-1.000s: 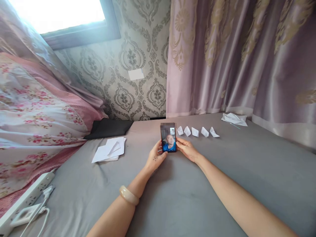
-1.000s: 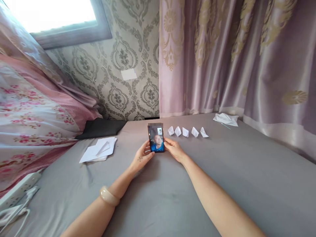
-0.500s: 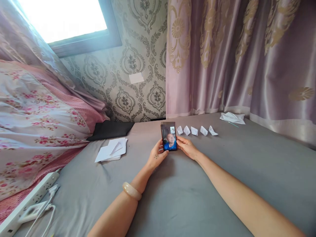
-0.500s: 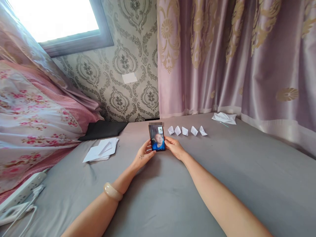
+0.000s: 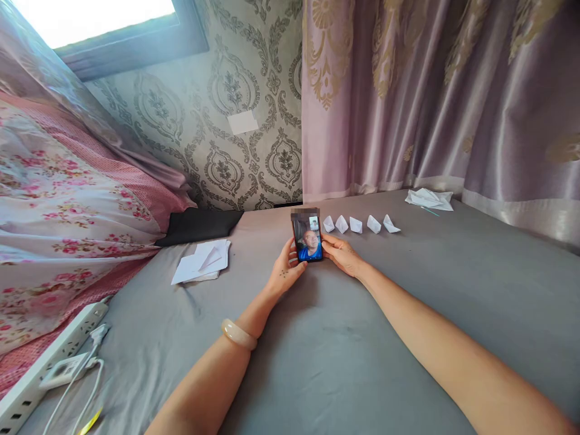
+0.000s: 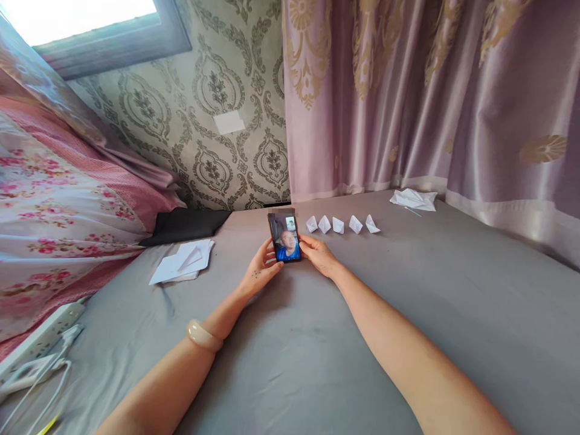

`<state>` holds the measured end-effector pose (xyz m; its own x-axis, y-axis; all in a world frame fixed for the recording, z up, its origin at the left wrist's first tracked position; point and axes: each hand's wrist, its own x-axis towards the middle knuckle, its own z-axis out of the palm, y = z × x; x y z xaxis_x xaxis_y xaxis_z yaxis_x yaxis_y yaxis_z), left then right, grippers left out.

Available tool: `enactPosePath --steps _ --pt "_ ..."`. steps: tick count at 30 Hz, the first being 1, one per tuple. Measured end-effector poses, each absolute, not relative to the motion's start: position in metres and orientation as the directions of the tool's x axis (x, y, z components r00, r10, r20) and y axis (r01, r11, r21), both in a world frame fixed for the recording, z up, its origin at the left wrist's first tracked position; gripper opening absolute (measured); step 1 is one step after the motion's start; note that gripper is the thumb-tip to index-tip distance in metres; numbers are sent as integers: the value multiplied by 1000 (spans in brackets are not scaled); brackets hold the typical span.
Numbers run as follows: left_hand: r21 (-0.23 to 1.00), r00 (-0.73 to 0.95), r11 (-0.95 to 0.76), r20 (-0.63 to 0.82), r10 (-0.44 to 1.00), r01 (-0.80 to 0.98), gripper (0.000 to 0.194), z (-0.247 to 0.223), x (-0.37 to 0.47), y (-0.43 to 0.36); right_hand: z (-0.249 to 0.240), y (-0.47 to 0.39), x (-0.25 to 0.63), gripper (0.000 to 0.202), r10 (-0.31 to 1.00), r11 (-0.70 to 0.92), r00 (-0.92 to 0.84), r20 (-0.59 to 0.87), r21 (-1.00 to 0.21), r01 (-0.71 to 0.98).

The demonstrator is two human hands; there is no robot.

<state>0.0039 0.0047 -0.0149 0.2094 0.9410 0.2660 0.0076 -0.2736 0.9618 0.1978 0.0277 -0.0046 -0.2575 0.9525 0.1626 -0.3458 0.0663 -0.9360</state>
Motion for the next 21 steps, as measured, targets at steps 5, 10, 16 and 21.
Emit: enactPosePath --steps 5,10,16,21 --pt "958 228 -287 276 934 17 84 -14 3 5 -5 28 198 44 958 46 -249 142 -933 -356" --pt "961 238 -275 262 935 25 84 -13 4 4 -3 27 198 45 952 46 -267 150 -932 -360" --pt "962 242 -273 260 935 20 85 -13 3 3 -4 28 198 43 950 47 -270 158 -926 -375" --pt "961 242 -275 262 934 19 87 -13 3 3 -7 30 198 42 951 53 -262 167 -918 -394"
